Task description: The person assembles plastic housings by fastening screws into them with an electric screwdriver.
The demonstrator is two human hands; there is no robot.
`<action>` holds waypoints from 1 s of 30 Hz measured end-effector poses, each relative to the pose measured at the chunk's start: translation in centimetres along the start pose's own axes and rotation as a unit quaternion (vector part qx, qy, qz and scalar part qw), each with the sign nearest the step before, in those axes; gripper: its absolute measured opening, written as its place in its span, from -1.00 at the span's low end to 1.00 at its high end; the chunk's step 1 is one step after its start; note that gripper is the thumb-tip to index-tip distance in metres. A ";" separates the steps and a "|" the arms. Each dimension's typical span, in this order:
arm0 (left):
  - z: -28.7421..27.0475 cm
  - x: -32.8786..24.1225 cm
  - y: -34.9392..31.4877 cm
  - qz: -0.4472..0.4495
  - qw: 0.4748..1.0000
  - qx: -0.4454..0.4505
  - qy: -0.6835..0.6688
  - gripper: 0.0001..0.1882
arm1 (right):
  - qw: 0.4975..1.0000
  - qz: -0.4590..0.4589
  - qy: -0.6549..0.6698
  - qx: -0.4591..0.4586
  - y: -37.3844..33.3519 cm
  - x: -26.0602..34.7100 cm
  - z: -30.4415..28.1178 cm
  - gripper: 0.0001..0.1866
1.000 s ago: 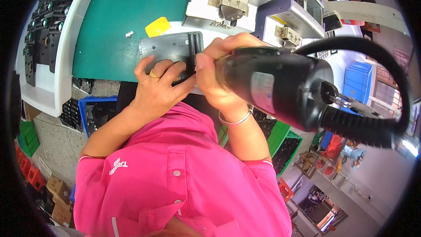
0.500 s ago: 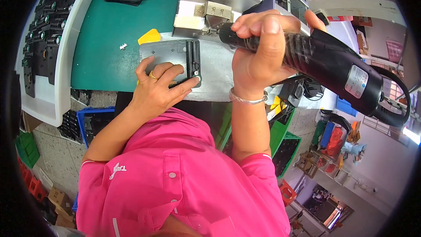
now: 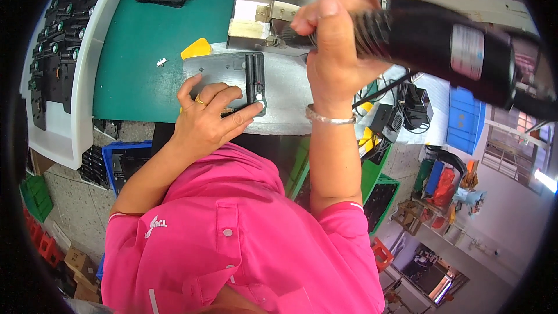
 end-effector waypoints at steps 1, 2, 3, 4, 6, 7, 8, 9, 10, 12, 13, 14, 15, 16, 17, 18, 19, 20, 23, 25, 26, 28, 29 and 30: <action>0.0 0.0 0.0 -0.002 1.000 -0.001 -0.008 -0.62 | 0.999 0.023 0.009 0.038 0.3 0.1 0.0 -0.48; -0.1 0.0 0.0 -0.004 1.000 -0.001 -0.017 -0.62 | 0.993 0.063 -0.072 0.070 0.6 0.4 0.1 -0.47; -0.1 0.0 -0.1 -0.002 1.000 0.000 -0.017 -0.62 | 0.993 0.056 -0.060 0.088 1.1 0.3 0.7 -0.47; -0.2 0.0 -0.2 -0.004 1.000 -0.003 -0.021 -0.63 | 0.993 0.093 -0.041 0.058 1.0 0.5 1.4 -0.49; -0.2 0.1 -0.1 -0.002 1.000 -0.010 -0.024 -0.65 | 0.992 0.125 -0.023 0.028 1.5 -0.8 1.9 -0.50; -0.1 0.1 -0.1 -0.006 0.999 -0.007 -0.038 -0.65 | 0.977 0.005 0.172 0.122 2.6 -3.1 1.2 -0.49; 0.0 0.2 -0.1 -0.015 0.999 -0.005 -0.051 -0.65 | 0.902 -0.111 0.359 0.212 3.1 -4.3 0.9 -0.49; -0.1 0.2 -0.2 -0.020 0.999 -0.005 -0.049 -0.65 | 0.901 -0.107 0.362 0.214 2.4 -3.1 0.8 -0.49; -0.2 0.3 -0.2 -0.028 0.998 -0.009 -0.053 -0.66 | 0.969 -0.001 0.184 0.165 1.3 -0.9 0.3 -0.49; -0.3 0.3 -0.1 -0.036 0.997 -0.009 -0.061 -0.67 | 0.991 0.101 -0.005 0.090 -0.5 1.3 -0.4 -0.49; -0.3 0.3 -0.1 -0.039 0.997 -0.011 -0.065 -0.67 | 0.989 0.108 0.072 0.072 -1.0 1.9 -0.7 -0.46; -0.4 0.4 0.0 -0.042 0.997 -0.013 -0.068 -0.67 | 0.988 0.107 0.074 0.086 -1.6 2.3 -1.0 -0.47; -0.4 0.4 0.0 -0.046 0.996 -0.012 -0.069 -0.67 | 0.987 0.106 0.076 0.099 -2.4 2.7 -1.5 -0.47; -0.4 0.3 -0.1 -0.036 0.997 -0.007 -0.062 -0.67 | 0.983 0.114 0.086 0.115 -3.3 2.9 -1.7 -0.47; -0.4 0.3 0.0 -0.025 0.998 -0.002 -0.054 -0.65 | 0.983 0.129 0.090 0.092 -4.2 3.2 -1.7 -0.47; -0.4 0.3 0.0 -0.026 0.998 -0.001 -0.055 -0.65 | 0.983 0.134 0.090 0.092 -5.0 3.3 -1.8 -0.47; -0.4 0.2 0.1 -0.024 0.999 0.004 -0.043 -0.64 | 0.982 0.139 0.089 0.091 -5.7 3.3 -1.9 -0.47; -0.4 0.1 0.1 -0.021 0.999 0.010 -0.033 -0.63 | 0.982 0.146 0.088 0.077 -6.3 3.4 -1.8 -0.48; -0.1 0.1 0.0 -0.025 0.999 0.024 -0.023 -0.60 | 0.982 0.165 0.016 0.089 -7.5 3.6 -1.8 -0.50; -0.1 0.1 0.0 -0.026 0.999 0.025 -0.024 -0.61 | 0.983 0.163 0.018 0.089 -7.9 3.3 -1.8 -0.50; -0.1 0.1 0.0 -0.027 0.999 0.024 -0.024 -0.61 | 0.983 0.162 0.018 0.089 -8.0 3.2 -1.9 -0.50; -0.1 0.0 0.0 -0.029 0.999 0.027 -0.025 -0.61 | 0.983 0.161 0.020 0.090 -8.2 3.1 -1.8 -0.50; -0.1 0.0 0.1 -0.030 0.999 0.029 -0.025 -0.61 | 0.983 0.160 0.016 0.087 -8.3 3.0 -1.8 -0.49; -0.2 0.0 0.1 -0.030 0.999 0.030 -0.025 -0.61 | 0.984 0.158 0.013 0.084 -8.4 3.0 -1.8 -0.49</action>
Point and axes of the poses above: each hand's wrist, its own y-axis towards the middle knuckle, its own z-axis out of the palm, x = y × z, the point moved 1 cm from there along y, towards the middle knuckle, and after that the axes turned 5 degrees about z, right-handed, at the moved point
